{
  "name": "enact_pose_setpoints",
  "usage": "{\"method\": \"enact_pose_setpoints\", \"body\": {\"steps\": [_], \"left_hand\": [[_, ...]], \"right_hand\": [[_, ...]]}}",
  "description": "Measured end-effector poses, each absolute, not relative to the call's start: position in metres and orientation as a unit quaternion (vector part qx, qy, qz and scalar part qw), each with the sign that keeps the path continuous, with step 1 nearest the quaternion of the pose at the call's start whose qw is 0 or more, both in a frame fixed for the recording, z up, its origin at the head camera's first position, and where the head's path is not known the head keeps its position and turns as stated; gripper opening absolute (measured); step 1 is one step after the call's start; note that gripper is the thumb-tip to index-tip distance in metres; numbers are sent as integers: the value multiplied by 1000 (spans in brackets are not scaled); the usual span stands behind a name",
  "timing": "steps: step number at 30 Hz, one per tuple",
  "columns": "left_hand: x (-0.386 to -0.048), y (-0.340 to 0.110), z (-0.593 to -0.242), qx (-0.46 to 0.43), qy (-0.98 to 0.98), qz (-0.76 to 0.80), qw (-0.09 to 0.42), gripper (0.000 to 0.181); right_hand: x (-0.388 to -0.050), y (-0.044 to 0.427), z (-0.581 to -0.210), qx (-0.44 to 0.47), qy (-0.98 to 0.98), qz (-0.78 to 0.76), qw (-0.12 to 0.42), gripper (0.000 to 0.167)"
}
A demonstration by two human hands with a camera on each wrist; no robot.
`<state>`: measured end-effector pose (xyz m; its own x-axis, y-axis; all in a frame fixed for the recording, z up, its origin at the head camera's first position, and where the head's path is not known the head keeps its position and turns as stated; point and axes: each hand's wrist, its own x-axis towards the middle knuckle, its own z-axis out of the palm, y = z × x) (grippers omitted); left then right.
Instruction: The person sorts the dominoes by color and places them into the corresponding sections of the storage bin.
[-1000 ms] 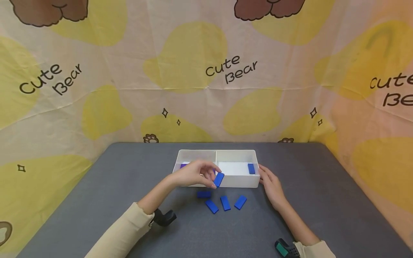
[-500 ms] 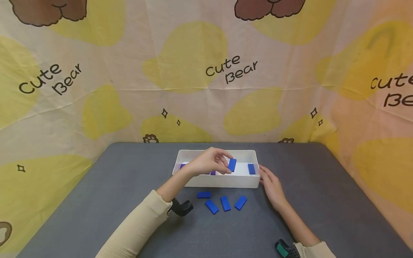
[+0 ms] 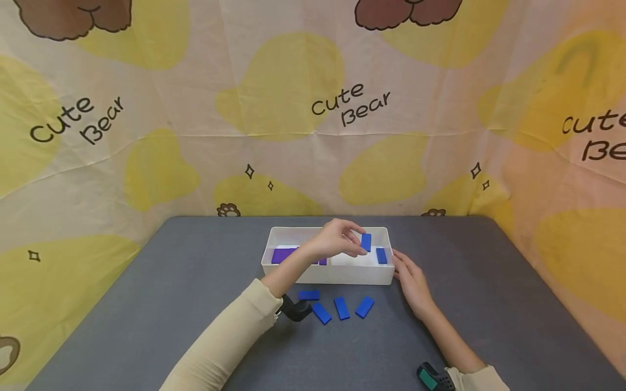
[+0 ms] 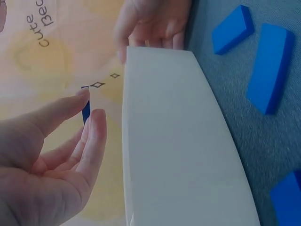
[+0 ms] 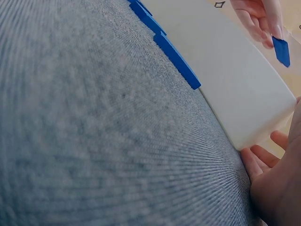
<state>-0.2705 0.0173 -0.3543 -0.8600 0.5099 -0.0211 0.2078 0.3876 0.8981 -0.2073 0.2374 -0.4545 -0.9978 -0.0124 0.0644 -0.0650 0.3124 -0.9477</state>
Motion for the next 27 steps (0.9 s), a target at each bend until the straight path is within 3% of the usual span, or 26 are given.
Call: {"method": "enact_pose_setpoints", "body": {"steps": [27], "left_hand": [[-291, 57, -391, 105, 838, 517, 143, 47]], "right_hand": [[-207, 238, -454, 26, -807, 589, 17, 62]]}}
